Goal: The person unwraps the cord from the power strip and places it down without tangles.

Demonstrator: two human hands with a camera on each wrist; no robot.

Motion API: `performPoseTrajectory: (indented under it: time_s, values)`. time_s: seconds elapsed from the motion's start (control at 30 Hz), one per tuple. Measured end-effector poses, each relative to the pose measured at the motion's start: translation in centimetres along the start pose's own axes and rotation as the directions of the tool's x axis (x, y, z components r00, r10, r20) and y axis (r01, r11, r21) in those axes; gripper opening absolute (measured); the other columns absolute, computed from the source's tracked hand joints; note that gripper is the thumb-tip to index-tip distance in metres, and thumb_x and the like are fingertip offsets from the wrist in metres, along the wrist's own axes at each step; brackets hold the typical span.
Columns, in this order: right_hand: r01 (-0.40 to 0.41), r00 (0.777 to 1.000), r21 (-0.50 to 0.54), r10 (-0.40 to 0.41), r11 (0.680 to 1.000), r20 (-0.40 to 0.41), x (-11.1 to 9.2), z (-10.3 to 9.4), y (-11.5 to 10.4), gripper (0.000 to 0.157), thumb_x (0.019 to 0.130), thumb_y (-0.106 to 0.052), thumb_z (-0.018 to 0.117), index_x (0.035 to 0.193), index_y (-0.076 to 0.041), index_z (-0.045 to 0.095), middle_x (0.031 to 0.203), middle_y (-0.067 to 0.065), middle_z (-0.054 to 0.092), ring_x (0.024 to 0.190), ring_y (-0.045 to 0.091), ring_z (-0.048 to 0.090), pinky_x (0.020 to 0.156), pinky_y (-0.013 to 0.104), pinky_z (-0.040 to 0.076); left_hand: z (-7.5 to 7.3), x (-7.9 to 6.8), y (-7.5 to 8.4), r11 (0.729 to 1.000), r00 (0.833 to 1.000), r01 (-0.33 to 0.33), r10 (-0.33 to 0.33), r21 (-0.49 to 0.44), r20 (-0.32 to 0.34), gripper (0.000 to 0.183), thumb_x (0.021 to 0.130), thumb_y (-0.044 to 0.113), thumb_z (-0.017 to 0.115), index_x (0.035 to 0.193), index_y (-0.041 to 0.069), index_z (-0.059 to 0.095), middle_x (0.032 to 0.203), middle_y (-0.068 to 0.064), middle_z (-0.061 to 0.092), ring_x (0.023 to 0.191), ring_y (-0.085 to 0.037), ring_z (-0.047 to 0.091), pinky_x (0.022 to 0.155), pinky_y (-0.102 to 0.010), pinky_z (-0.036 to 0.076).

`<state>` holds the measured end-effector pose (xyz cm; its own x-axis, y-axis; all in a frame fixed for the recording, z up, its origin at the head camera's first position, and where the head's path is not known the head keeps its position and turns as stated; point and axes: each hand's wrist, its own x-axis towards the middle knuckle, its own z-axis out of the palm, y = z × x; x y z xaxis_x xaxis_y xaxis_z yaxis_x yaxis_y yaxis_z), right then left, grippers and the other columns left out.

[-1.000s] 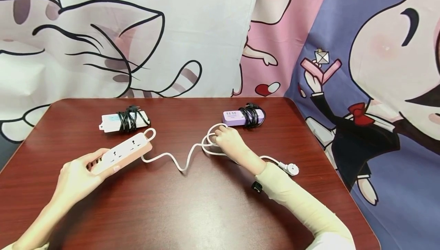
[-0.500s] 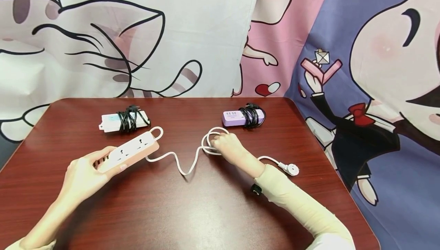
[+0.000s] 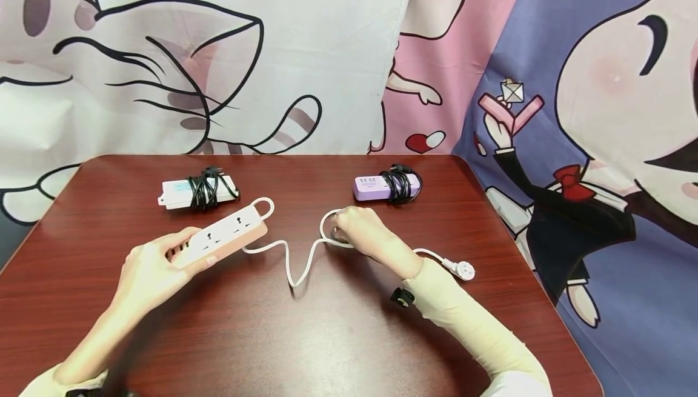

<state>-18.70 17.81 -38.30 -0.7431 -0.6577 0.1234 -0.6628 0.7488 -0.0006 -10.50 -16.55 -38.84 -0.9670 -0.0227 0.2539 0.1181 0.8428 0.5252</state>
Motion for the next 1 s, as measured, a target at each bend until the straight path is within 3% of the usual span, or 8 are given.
performPoseTrajectory:
  time_s: [0.23,0.47,0.6,0.8,1.0]
  values:
    - [0.033,0.997,0.012,-0.032,0.999,-0.064,1.7,-0.5,-2.1,0.007,0.08,-0.018,0.075,0.086,-0.017,0.071,0.082,-0.003,0.067,0.08,0.017,0.064,0.065,0.034,0.051,0.6,0.0,0.7,0.999,1.0,-0.022,0.021,-0.027,-0.015,0.043,0.07,0.039,0.082,0.109,0.029,0.069,0.061,0.004,0.05,0.059,-0.016,0.046,0.054,-0.03,0.031]
    - [0.206,0.978,0.112,-0.203,0.972,-0.039,3.3,0.7,-4.3,0.013,0.082,-0.023,0.073,0.092,-0.014,0.07,0.086,0.0,0.064,0.085,0.018,0.061,0.077,0.03,0.049,0.7,0.1,1.3,0.998,0.998,-0.058,0.057,-0.034,-0.035,0.046,0.068,0.038,0.082,0.111,0.027,0.069,0.062,0.004,0.052,0.059,-0.015,0.046,0.053,-0.03,0.031]
    - [0.254,0.967,0.203,-0.254,0.946,-0.026,3.9,1.8,-4.9,0.013,0.085,-0.023,0.07,0.094,-0.013,0.071,0.086,-0.001,0.064,0.086,0.016,0.06,0.079,0.028,0.048,0.5,0.1,1.5,0.997,0.997,-0.068,0.067,-0.032,-0.039,0.046,0.068,0.038,0.082,0.111,0.027,0.068,0.062,0.003,0.051,0.059,-0.015,0.044,0.053,-0.03,0.03]
    - [0.237,0.969,0.297,-0.248,0.925,-0.001,4.0,2.2,-4.3,0.008,0.089,-0.02,0.066,0.087,-0.013,0.069,0.082,-0.003,0.064,0.083,0.013,0.058,0.078,0.027,0.047,0.1,0.0,1.4,0.997,0.997,-0.066,0.065,-0.03,-0.034,0.048,0.069,0.039,0.081,0.114,0.026,0.068,0.065,0.002,0.055,0.059,-0.016,0.044,0.054,-0.03,0.03]
    - [0.221,0.971,0.333,-0.238,0.917,0.011,3.7,1.7,-2.4,0.009,0.091,-0.018,0.064,0.09,-0.011,0.071,0.087,-0.003,0.066,0.082,0.008,0.06,0.078,0.025,0.049,-0.6,-0.1,0.2,0.995,0.995,-0.083,0.08,-0.047,-0.051,0.049,0.069,0.039,0.082,0.114,0.025,0.069,0.066,0.002,0.056,0.059,-0.015,0.043,0.056,-0.03,0.029]
